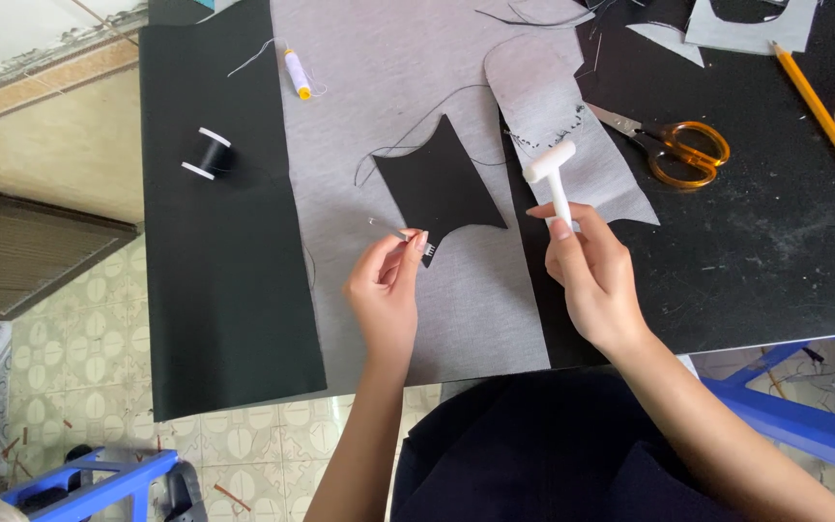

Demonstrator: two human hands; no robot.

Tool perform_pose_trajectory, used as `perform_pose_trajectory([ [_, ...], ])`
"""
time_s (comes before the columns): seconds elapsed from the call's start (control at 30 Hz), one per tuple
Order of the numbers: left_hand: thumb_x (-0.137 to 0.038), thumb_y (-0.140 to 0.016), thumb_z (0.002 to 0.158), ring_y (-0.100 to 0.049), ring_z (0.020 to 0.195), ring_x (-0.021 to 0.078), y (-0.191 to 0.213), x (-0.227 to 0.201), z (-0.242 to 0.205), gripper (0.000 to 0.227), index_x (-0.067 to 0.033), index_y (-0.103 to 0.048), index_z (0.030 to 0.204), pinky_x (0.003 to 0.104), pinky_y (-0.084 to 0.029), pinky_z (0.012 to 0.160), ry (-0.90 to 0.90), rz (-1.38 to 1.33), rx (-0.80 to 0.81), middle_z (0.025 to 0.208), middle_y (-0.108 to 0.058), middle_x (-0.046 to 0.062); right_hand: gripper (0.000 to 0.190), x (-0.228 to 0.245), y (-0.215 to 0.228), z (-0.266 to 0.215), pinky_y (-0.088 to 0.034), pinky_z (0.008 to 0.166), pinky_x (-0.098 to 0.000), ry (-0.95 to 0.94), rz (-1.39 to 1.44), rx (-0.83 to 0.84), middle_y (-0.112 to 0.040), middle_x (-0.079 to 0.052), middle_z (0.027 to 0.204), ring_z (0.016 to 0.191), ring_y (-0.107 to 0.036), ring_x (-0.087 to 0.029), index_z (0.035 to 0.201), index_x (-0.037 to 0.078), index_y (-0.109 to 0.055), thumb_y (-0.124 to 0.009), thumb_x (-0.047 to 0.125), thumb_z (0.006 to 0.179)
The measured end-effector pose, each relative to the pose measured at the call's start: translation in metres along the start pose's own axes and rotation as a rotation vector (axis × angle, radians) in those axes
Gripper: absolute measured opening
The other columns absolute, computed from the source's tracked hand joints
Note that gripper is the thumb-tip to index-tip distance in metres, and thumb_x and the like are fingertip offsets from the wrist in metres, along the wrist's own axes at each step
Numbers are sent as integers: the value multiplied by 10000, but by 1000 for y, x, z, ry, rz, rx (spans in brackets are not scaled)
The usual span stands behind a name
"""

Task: Punching holes in leather pieces using a hammer and prong punch, then threading a needle for sewing.

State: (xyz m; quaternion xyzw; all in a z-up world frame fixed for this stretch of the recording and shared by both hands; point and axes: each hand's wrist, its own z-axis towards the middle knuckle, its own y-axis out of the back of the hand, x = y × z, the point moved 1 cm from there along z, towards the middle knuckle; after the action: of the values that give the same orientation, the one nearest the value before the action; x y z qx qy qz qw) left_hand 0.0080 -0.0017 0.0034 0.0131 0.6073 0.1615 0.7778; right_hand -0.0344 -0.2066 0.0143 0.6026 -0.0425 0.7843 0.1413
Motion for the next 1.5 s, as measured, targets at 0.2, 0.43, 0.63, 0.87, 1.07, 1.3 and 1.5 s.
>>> perform_pose_trajectory([
  [0.2, -54, -788, 927, -771, 812, 283, 0, -4, 0, 95, -19, -772, 1015, 391, -654, 739, -58, 55, 18, 864, -731, 135, 426, 36, 3, 12, -450, 461, -304, 69, -125, 116, -515, -116, 623, 509, -465, -151, 1328, -217, -543, -349, 1, 1018],
  [0.43, -35, -722, 946, -711, 787, 157, 3, -9, 0, 40, -15, -714, 912, 257, -626, 721, -176, 46, 83, 883, -723, 66, 386, 115, 19, -1, -274, 527, -322, 547, -301, -67, -418, -135, 604, 493, -343, -186, 889, -176, -506, -348, 128, 1068],
  [0.63, -42, -759, 917, -691, 788, 144, 2, -5, 0, 79, -31, -686, 889, 257, -602, 727, -223, 106, 51, 887, -722, 50, 360, 119, 4, 16, -382, 554, -253, 329, -439, 324, -604, -7, 778, 534, -417, -110, 1408, 58, -600, -561, 110, 1054],
  [0.87, -49, -755, 922, -739, 815, 171, 2, -6, -1, 56, -25, -708, 937, 271, -624, 766, -272, 128, 71, 938, -734, 73, 321, 125, 2, 23, -392, 531, -262, 273, -542, 322, -535, 30, 622, 493, -420, -121, 1341, 137, -662, -531, 190, 1053],
  [1.07, -25, -758, 912, -756, 858, 184, 6, -8, -5, 63, -9, -707, 945, 266, -636, 794, -251, 119, 76, 939, -739, 92, 280, 136, 5, 19, -254, 513, -247, 290, -421, 274, -323, 38, 595, 523, -270, -92, 1307, 41, -655, -536, 114, 1064],
  [1.3, -92, -726, 943, -743, 830, 158, 5, -1, -1, 91, -31, -663, 921, 270, -634, 728, -108, 60, 62, 938, -769, 72, 268, 115, 11, 14, -226, 520, -248, 140, -384, 266, -360, 34, 618, 554, -248, -86, 1266, 54, -683, -540, 146, 1060],
  [1.5, -154, -699, 964, -730, 828, 143, 4, 3, 0, 105, -54, -679, 940, 269, -634, 751, -36, 68, 41, 958, -781, 45, 286, 109, 13, 10, -218, 513, -262, 94, -346, 259, -353, 36, 624, 544, -256, -83, 1265, 44, -690, -534, 166, 1058],
])
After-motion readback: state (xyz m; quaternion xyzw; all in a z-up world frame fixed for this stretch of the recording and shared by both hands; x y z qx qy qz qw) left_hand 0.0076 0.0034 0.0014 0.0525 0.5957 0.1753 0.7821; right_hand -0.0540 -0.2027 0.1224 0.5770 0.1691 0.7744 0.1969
